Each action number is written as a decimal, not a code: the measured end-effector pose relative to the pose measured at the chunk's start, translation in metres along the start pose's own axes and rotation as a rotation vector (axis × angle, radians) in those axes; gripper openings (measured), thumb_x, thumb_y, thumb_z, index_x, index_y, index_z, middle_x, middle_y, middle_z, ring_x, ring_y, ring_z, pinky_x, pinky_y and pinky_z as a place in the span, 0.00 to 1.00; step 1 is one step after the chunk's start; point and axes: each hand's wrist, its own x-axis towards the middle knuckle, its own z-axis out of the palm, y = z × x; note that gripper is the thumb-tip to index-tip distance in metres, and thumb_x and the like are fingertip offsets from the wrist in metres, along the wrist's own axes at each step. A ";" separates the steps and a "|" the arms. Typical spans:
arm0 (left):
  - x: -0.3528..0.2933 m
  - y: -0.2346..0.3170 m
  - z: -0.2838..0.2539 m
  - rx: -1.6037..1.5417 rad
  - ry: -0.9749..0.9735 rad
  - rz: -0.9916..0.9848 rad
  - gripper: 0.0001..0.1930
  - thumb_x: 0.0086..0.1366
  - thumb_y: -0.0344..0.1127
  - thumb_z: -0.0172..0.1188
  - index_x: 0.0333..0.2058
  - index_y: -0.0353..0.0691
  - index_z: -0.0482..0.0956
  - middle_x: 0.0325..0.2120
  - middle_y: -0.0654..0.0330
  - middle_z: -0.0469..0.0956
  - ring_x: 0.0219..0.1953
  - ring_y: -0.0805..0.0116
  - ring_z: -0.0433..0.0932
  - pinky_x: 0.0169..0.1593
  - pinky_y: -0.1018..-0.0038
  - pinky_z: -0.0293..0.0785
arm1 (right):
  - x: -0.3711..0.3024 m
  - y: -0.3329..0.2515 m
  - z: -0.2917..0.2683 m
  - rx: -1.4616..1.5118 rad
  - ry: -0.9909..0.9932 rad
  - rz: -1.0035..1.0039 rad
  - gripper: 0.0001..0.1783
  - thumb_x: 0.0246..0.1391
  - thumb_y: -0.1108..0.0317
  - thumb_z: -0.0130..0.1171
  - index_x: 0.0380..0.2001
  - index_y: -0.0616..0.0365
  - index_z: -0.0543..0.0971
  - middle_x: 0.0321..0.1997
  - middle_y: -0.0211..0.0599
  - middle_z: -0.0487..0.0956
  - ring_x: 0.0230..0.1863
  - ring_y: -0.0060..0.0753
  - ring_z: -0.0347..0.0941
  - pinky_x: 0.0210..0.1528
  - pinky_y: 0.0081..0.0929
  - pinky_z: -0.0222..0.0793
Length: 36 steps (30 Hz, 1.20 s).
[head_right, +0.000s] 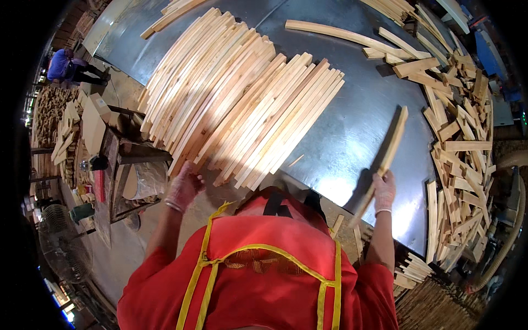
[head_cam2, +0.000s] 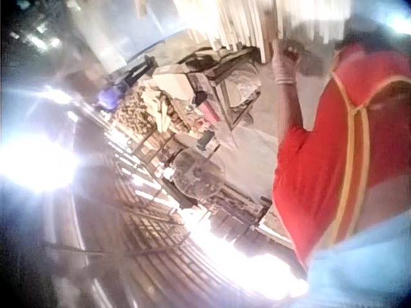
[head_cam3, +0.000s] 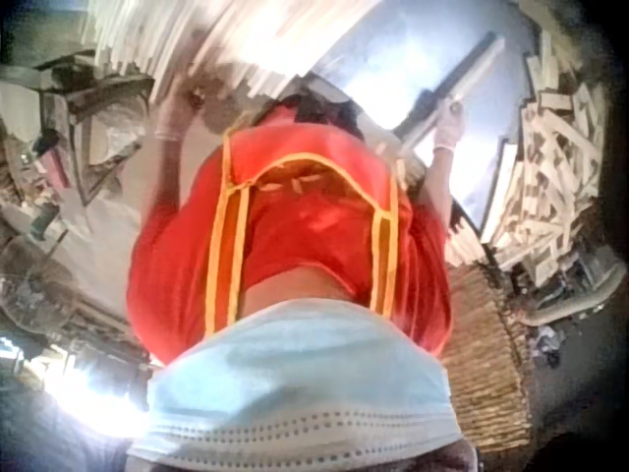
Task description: The person sorts wooden planks on a metal table, picking them up from a disorganized pile and arranging them into a neat stack. The person wears pink gloves and handles the wood by hand, moving pieces from the right side of the table to the left side.
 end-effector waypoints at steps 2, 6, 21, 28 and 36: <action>-0.028 0.046 0.011 0.074 -0.190 0.005 0.33 0.68 0.68 0.64 0.50 0.41 0.81 0.30 0.57 0.80 0.32 0.61 0.82 0.33 0.64 0.82 | -0.031 -0.054 0.045 0.316 -0.114 0.032 0.35 0.60 0.61 0.67 0.67 0.64 0.72 0.47 0.40 0.81 0.43 0.33 0.76 0.45 0.30 0.74; -0.031 0.123 0.093 0.679 -0.340 0.025 0.31 0.72 0.62 0.60 0.54 0.36 0.80 0.33 0.53 0.84 0.40 0.56 0.87 0.39 0.58 0.84 | -0.069 -0.143 0.137 0.303 -0.333 -0.070 0.38 0.62 0.56 0.65 0.70 0.66 0.70 0.55 0.47 0.82 0.52 0.39 0.78 0.54 0.36 0.74; 0.049 0.070 0.029 1.921 0.447 1.159 0.39 0.63 0.45 0.65 0.72 0.47 0.65 0.68 0.52 0.71 0.68 0.46 0.69 0.70 0.47 0.65 | -0.055 -0.197 0.183 0.006 -0.745 -0.194 0.54 0.56 0.50 0.70 0.76 0.66 0.57 0.68 0.64 0.76 0.69 0.54 0.73 0.71 0.37 0.66; 0.019 0.058 0.117 2.061 0.453 1.072 0.39 0.64 0.48 0.66 0.71 0.44 0.66 0.69 0.47 0.69 0.70 0.42 0.66 0.70 0.45 0.63 | -0.100 -0.196 0.115 -0.499 -0.834 -0.554 0.40 0.53 0.51 0.64 0.65 0.63 0.70 0.66 0.59 0.75 0.68 0.61 0.72 0.70 0.46 0.68; 0.021 -0.099 0.297 2.033 -0.059 1.261 0.44 0.60 0.50 0.67 0.73 0.41 0.64 0.72 0.48 0.65 0.74 0.44 0.61 0.74 0.46 0.58 | -0.067 -0.133 0.046 -0.456 -1.146 -0.666 0.39 0.56 0.51 0.68 0.69 0.52 0.70 0.59 0.56 0.81 0.62 0.58 0.77 0.64 0.46 0.73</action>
